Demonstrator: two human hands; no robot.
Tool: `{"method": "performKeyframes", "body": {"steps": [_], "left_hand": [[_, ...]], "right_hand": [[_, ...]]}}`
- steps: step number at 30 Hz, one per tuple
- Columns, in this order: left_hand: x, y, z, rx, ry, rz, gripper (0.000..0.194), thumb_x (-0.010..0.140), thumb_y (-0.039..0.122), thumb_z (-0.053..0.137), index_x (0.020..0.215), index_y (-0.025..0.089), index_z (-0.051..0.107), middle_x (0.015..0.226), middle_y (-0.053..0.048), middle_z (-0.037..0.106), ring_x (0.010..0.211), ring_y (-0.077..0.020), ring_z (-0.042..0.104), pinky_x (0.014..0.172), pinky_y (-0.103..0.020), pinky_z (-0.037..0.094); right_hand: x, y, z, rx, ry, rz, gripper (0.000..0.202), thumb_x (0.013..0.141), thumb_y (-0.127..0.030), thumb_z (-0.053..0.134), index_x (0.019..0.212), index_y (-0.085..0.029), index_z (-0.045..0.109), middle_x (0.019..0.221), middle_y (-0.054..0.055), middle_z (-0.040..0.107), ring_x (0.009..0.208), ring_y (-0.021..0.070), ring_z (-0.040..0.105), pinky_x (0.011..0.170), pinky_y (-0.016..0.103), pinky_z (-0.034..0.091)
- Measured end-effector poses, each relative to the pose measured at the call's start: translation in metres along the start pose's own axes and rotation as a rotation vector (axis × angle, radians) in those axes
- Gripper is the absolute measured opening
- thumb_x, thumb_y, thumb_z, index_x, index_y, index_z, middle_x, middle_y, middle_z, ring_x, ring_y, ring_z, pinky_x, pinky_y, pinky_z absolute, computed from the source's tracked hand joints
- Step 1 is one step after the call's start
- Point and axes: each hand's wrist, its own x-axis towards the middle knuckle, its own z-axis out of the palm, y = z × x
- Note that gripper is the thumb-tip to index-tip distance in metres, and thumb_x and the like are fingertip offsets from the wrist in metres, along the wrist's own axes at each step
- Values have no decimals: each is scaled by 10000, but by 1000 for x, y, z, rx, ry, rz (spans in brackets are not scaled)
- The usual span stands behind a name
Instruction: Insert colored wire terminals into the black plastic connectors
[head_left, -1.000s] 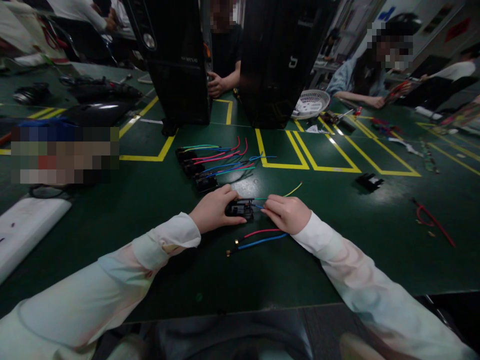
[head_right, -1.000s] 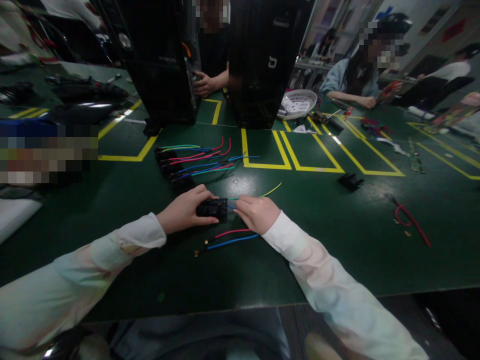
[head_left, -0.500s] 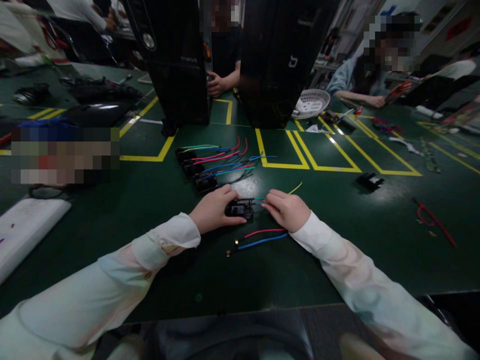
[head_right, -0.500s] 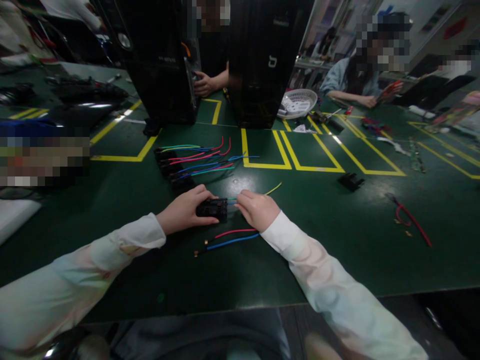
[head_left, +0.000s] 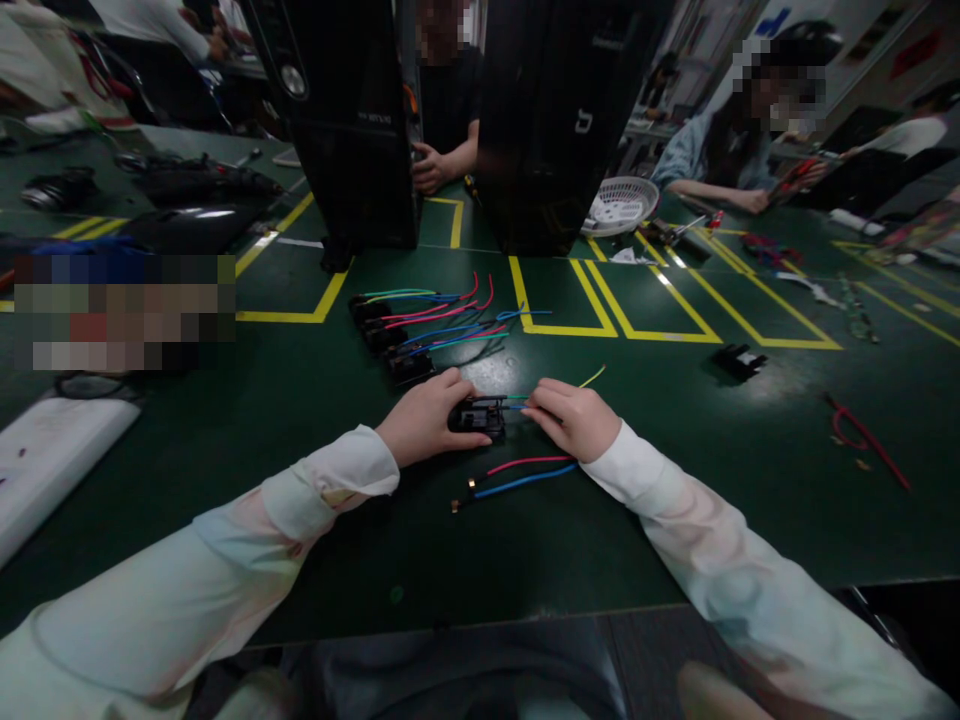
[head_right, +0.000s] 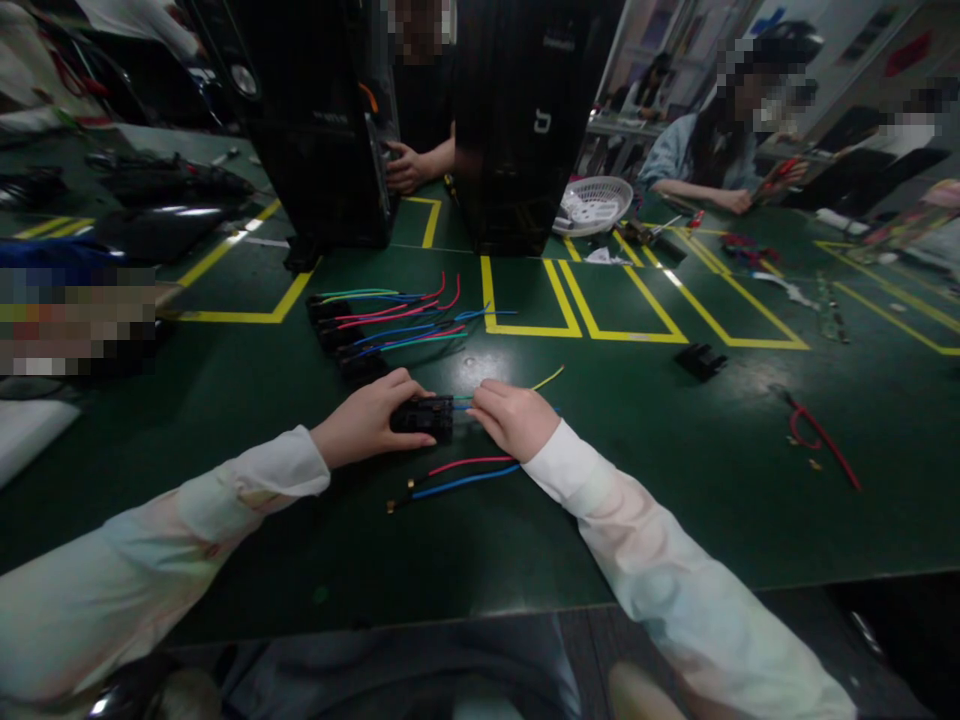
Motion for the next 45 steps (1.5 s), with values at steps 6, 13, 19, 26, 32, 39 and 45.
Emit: {"method": "performKeyframes", "body": {"steps": [6,13,19,26,32,39,45], "left_hand": [[0,-1,2,-11,16,9,495,694,564,598,1017,193,548,951,-45,481,833,-206,533,722,-322,450],[0,-1,2,-14,14,4,480,688,550,612,1014,202,552,952,-39,481,846,-205,531,740,-320,447],[0,0,2,-30,25,0,483,686,547,614,1008,193,554,942,-40,480,837,-207,532,731,-324,445],[0,-1,1,-15,4,1,479,693,548,607,1012,195,547,951,-40,477,843,-205,531,734,-319,445],[0,-1,0,-23,-2,-4,474,694,544,608,1013,198,548,952,-40,478,851,-209,530,735,-323,446],[0,0,-1,-16,-5,-13,477,689,541,615,1006,191,548,950,-41,479,846,-208,531,727,-322,450],[0,0,0,-20,-3,-5,479,690,541,613,1019,199,549,952,-39,476,842,-203,530,731,-321,448]], "right_hand": [[0,-2,-1,71,51,-9,206,905,-245,391,738,-173,487,710,26,489,651,123,487,604,217,384],[1,-1,-2,117,11,-48,195,891,-235,415,712,-180,466,676,11,464,618,119,457,579,218,362],[1,-2,-1,141,78,-2,191,890,-229,421,708,-183,457,685,16,470,642,125,472,591,219,363],[2,-3,0,145,63,20,202,877,-222,442,680,-182,446,662,8,464,623,122,468,582,219,355],[1,-2,0,204,48,-44,202,880,-225,446,683,-180,456,653,3,466,616,116,467,583,211,360],[3,-1,0,172,111,25,186,875,-220,457,695,-176,475,670,10,480,627,118,477,585,213,365],[2,0,1,192,69,-18,194,873,-235,466,688,-179,476,656,7,485,622,119,484,585,213,371]]}}
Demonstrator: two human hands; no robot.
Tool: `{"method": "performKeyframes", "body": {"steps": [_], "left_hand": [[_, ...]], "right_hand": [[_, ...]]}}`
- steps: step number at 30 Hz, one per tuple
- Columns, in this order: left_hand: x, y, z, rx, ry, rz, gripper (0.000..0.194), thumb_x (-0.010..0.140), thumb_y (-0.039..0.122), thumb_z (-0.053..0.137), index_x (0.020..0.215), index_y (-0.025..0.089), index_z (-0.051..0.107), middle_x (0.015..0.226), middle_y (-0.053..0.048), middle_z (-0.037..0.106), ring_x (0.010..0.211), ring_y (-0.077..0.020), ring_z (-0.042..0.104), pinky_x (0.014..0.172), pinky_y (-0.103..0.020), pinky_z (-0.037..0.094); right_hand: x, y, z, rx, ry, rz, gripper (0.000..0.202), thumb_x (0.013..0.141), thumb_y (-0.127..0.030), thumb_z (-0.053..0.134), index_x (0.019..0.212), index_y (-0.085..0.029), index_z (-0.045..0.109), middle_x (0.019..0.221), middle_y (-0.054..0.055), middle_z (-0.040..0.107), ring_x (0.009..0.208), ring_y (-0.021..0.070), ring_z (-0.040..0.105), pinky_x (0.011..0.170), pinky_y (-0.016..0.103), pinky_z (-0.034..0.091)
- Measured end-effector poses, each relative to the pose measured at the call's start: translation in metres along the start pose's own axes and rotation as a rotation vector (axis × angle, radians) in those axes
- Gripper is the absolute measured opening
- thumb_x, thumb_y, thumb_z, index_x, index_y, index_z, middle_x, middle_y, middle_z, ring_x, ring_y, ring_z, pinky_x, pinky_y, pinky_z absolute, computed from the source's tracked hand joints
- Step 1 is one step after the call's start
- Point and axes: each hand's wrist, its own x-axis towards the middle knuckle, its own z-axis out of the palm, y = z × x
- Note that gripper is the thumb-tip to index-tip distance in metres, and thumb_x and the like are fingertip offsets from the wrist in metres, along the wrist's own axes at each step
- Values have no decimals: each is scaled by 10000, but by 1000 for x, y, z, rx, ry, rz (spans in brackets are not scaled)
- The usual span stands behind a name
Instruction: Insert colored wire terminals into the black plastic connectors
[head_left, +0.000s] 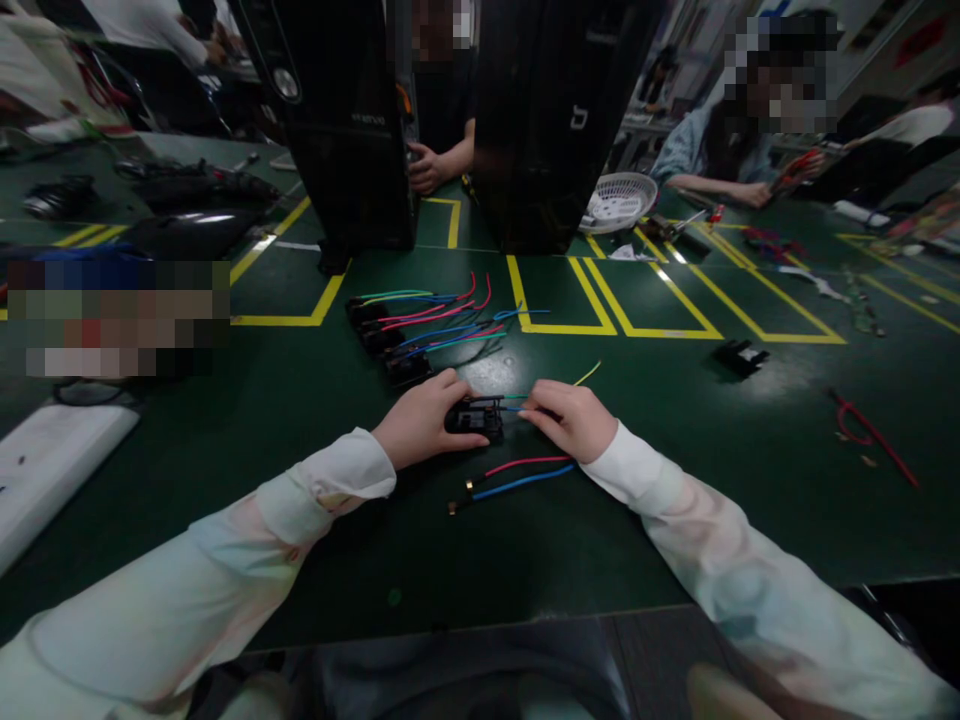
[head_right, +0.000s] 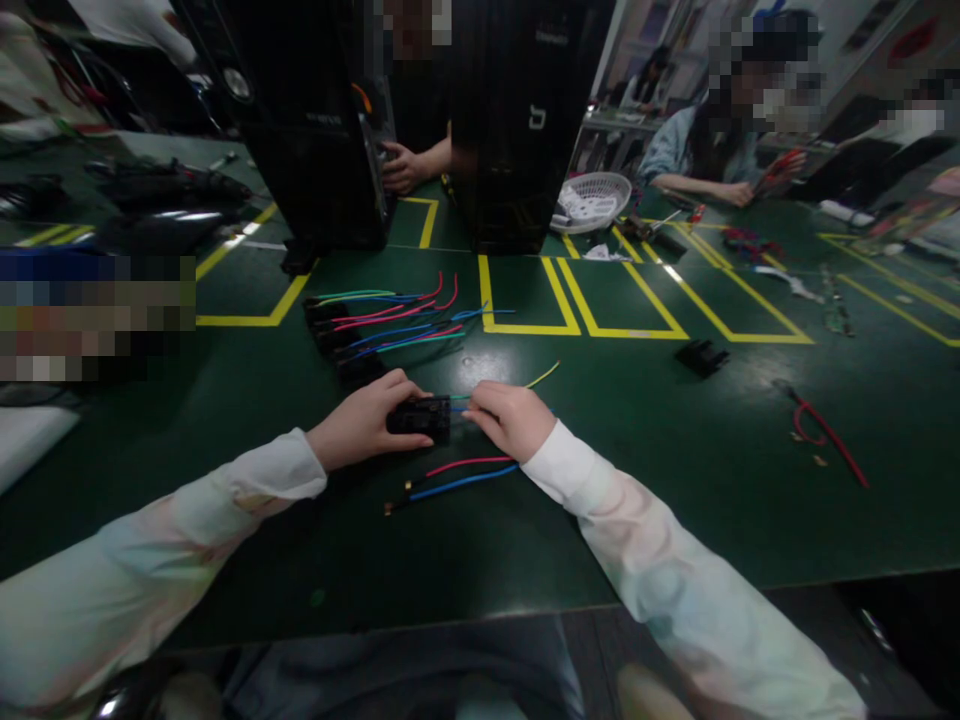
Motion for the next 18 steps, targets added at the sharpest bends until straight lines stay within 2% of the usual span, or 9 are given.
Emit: {"method": "performKeyframes", "body": {"steps": [4,8,15,18], "left_hand": [[0,0,0,-5,-1,-9,481,689,536,618,1022,196,549,951,-39,476,841,-203,531,737,-322,448],[0,0,-1,0,-9,-9,482,691,539,613,1021,193,547,952,-41,477,839,-203,530,739,-324,449],[0,0,-1,-3,-7,-12,487,686,539,616,1017,188,549,950,-43,479,848,-210,532,742,-333,451],[0,0,-1,-7,-8,-12,486,686,539,616,1018,192,546,949,-42,477,843,-207,532,740,-331,452]], "right_hand": [[1,-2,-1,-14,54,15,186,874,-217,457,693,-178,474,664,11,487,630,121,486,586,214,372],[1,-3,-2,18,19,-35,194,874,-221,459,684,-180,467,643,1,471,605,115,474,569,209,364],[0,-1,1,17,60,12,194,879,-230,445,693,-183,469,662,9,480,627,123,483,589,217,374],[1,0,2,24,27,-4,195,879,-233,444,692,-183,464,661,7,474,627,123,479,588,219,372]]}}
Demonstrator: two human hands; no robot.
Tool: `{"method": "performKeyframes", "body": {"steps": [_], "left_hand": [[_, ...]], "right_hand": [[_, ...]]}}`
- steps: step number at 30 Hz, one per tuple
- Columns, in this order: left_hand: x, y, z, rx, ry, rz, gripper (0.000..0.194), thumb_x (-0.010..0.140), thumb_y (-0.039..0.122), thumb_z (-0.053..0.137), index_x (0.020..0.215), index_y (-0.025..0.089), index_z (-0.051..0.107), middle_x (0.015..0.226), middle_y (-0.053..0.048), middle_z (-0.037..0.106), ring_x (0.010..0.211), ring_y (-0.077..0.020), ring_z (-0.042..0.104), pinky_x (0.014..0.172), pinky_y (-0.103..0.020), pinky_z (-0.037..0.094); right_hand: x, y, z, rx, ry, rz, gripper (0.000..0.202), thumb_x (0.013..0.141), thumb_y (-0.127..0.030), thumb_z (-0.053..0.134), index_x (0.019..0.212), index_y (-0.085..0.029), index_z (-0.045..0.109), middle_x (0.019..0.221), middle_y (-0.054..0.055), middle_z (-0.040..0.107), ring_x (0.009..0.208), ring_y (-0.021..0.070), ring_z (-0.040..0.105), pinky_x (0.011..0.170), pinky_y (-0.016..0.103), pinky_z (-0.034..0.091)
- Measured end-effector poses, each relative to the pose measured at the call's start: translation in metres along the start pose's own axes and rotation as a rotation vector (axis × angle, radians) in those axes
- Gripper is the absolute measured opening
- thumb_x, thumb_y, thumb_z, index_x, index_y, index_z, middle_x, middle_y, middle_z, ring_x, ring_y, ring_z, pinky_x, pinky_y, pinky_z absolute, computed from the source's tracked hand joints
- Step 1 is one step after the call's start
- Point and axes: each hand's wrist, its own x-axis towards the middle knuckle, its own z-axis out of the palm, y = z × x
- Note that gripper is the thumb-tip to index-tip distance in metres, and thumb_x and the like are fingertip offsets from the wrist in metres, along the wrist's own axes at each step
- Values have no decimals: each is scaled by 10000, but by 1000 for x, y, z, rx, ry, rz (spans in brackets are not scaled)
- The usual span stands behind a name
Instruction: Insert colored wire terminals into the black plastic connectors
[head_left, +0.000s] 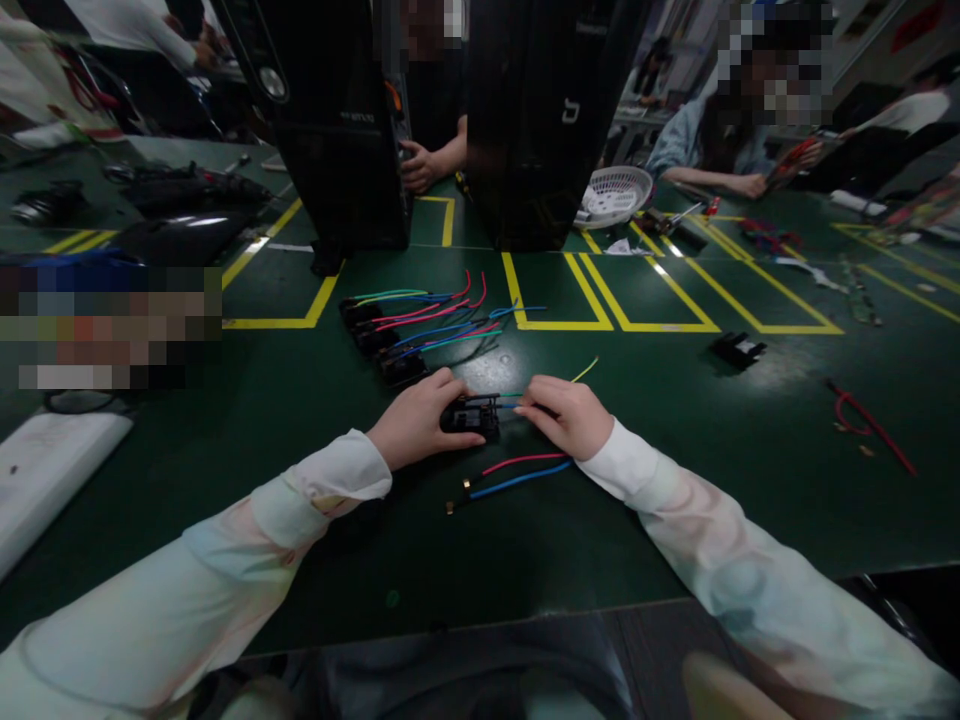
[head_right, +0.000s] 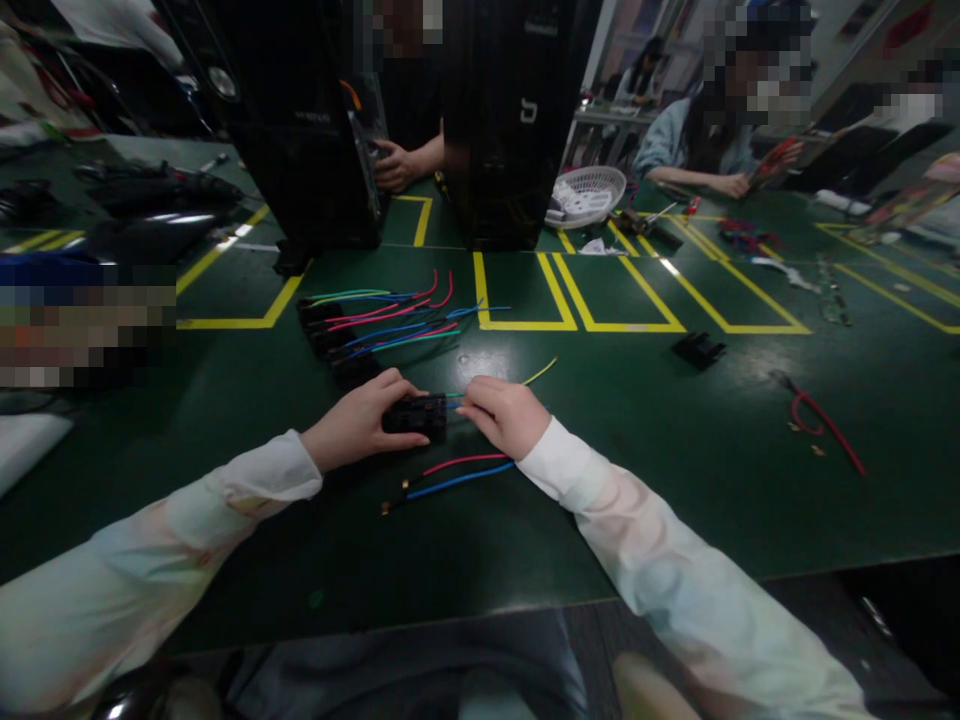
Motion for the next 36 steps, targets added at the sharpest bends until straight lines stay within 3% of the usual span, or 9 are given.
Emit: {"method": "performKeyframes", "body": {"steps": [7,12,16,21,26,31,36], "left_hand": [[0,-1,0,9,3,11,476,694,535,613,1011,188,542,962,-45,478,855,-210,529,753,-335,452],[0,-1,0,24,-6,15,480,697,535,613,1016,184,541,948,-42,471,843,-205,527,739,-325,453],[0,0,0,6,0,7,471,691,525,622,1016,193,542,951,-39,473,846,-203,529,742,-325,451],[0,-1,0,6,1,11,480,689,536,617,1012,190,540,952,-43,478,844,-207,530,742,-332,452],[0,-1,0,9,1,-1,470,692,534,615,1007,194,540,953,-42,476,847,-209,531,741,-332,453],[0,0,-1,6,-4,2,475,692,536,613,1012,192,543,944,-42,475,844,-210,531,738,-332,453],[0,0,-1,12,-4,1,478,691,539,614,1010,191,545,946,-42,475,839,-208,530,743,-335,452]], "right_hand": [[0,-1,0,-4,32,-7,196,881,-229,443,692,-182,462,658,6,472,621,121,470,582,215,365],[-1,1,-1,4,-36,-8,198,876,-231,455,684,-182,459,654,4,475,621,120,478,583,213,364],[-1,1,0,-8,19,21,203,881,-235,443,687,-180,459,663,10,478,626,121,476,587,216,364],[-1,2,-2,9,-74,-8,212,886,-250,438,686,-184,463,660,5,475,623,121,476,584,217,362],[-1,2,-2,-35,-10,23,200,891,-249,424,706,-186,466,681,13,479,641,127,476,592,223,365],[-2,4,-1,-1,-65,-21,210,895,-255,420,701,-187,466,672,10,479,642,126,479,587,220,363],[-2,4,0,-41,-8,18,212,900,-258,409,710,-184,469,686,15,478,642,127,474,591,222,366]]}}
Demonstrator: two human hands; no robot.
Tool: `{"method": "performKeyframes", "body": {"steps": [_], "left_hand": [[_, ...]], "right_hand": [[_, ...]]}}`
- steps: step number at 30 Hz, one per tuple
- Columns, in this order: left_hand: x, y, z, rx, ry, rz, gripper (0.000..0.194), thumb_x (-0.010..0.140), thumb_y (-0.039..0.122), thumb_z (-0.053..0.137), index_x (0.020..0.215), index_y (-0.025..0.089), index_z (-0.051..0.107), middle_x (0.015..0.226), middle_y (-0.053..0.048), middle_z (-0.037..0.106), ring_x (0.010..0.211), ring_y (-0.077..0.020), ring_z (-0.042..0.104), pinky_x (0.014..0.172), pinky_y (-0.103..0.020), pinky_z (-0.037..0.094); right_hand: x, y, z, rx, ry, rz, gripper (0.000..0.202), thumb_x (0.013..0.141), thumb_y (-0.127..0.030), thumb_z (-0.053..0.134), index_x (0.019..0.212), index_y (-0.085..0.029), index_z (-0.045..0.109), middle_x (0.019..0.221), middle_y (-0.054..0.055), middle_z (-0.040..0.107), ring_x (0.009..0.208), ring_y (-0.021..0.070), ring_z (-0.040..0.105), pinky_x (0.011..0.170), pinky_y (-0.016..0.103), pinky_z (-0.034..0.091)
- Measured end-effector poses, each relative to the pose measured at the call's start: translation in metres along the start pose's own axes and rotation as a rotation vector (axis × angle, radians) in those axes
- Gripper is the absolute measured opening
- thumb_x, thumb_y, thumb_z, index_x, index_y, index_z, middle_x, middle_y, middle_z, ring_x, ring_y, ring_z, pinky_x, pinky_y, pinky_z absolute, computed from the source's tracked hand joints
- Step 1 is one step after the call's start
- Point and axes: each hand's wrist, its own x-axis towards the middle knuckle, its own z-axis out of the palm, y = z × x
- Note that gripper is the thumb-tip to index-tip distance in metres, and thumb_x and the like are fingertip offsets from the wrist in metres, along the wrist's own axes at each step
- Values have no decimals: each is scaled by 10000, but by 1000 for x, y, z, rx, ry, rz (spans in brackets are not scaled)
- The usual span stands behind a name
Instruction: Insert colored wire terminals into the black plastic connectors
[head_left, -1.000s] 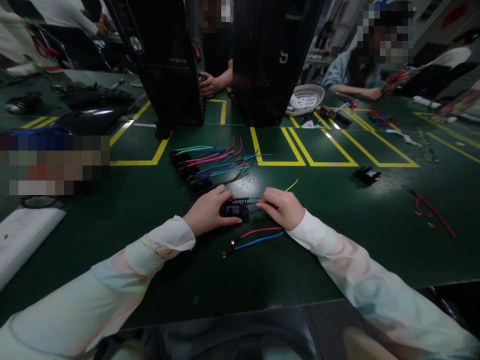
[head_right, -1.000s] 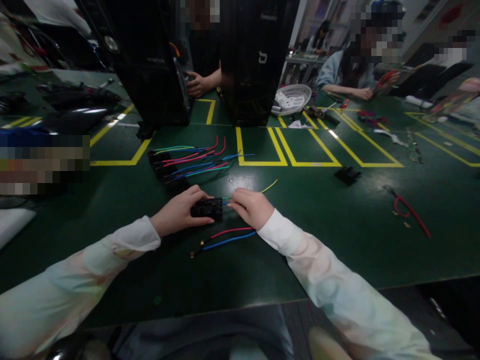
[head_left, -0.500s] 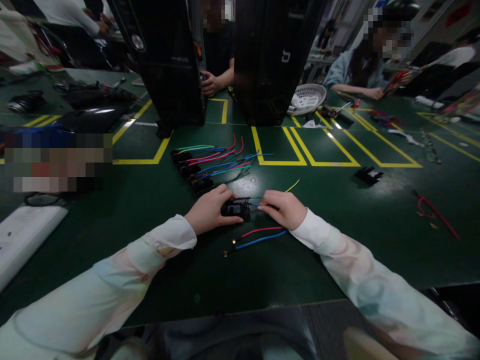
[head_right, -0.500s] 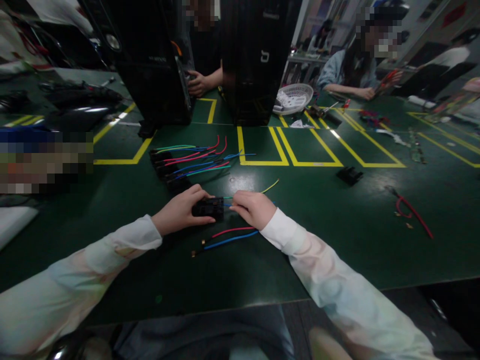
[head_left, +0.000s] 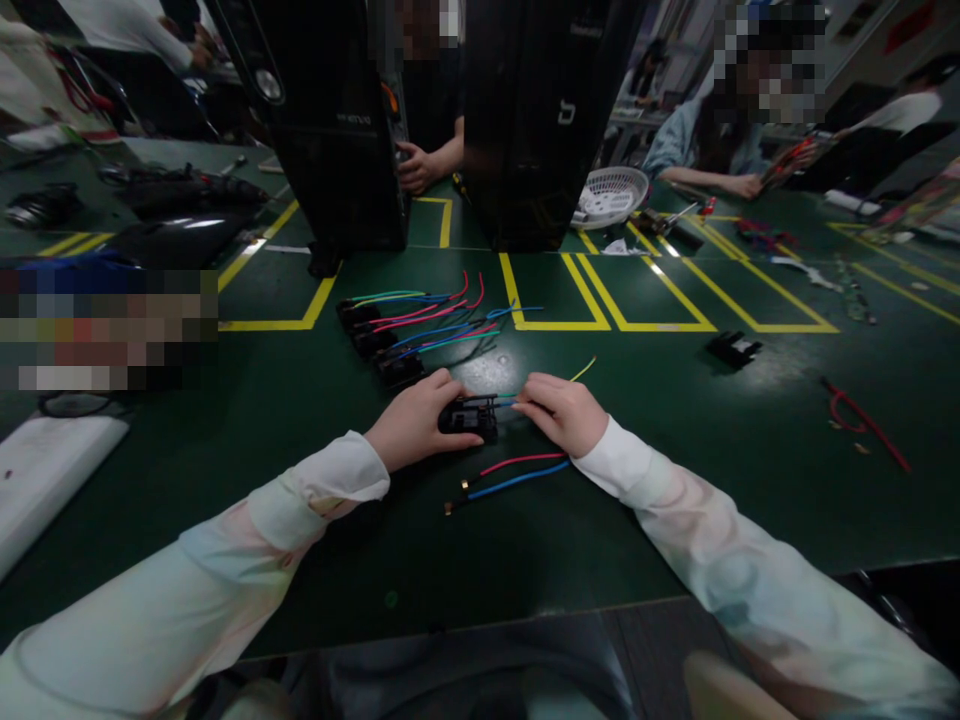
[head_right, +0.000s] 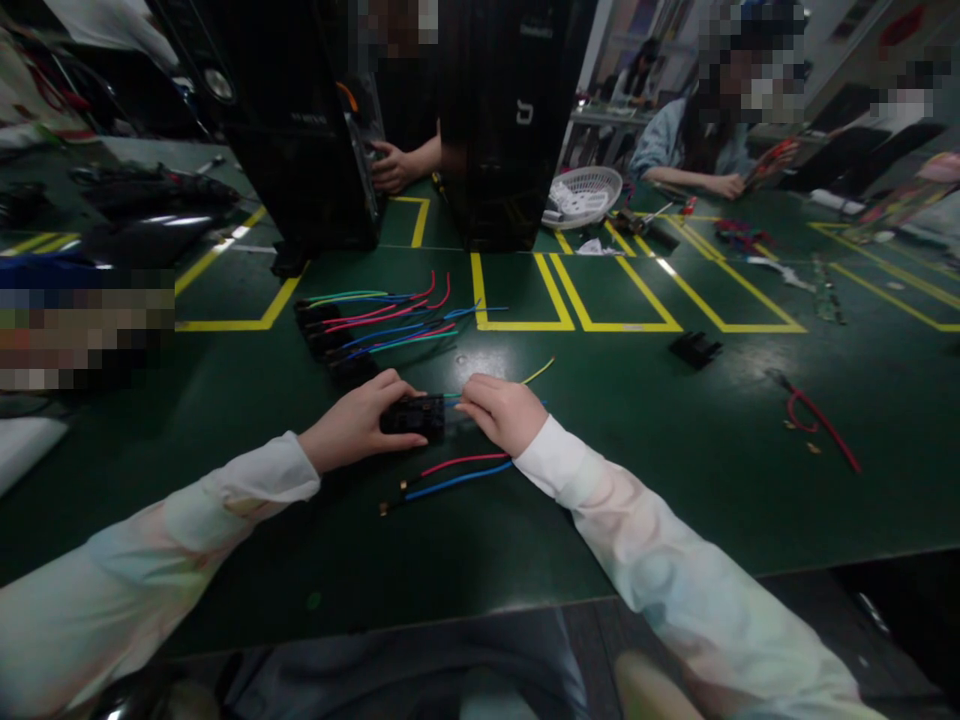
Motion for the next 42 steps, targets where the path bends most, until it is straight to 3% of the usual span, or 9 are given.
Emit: {"method": "performKeyframes", "body": {"steps": [24,30,35,42], "left_hand": [[-1,0,0,-8,6,7,475,685,538,621,1009,197,547,936,-37,473,842,-206,528,737,-327,455],[0,0,0,-8,4,7,481,688,538,619,1016,194,548,941,-40,474,849,-209,528,743,-330,455],[-1,0,1,-6,7,10,477,691,532,619,1012,188,543,935,-38,474,845,-206,525,743,-330,454],[0,-1,1,6,1,11,482,697,541,610,1009,179,540,942,-43,473,843,-206,525,744,-331,454]], "right_hand": [[0,-2,-1,24,-23,-19,202,895,-255,419,715,-182,474,685,10,474,642,124,477,595,216,365],[0,-2,-1,-46,-17,49,203,893,-274,427,723,-180,485,708,15,491,651,124,487,590,216,363],[-1,-1,-1,-26,-34,-10,195,896,-273,421,742,-178,493,698,9,485,654,120,486,601,211,365],[-1,-1,-2,-70,-13,53,187,888,-283,439,744,-181,502,709,13,503,640,120,481,588,213,356]]}}
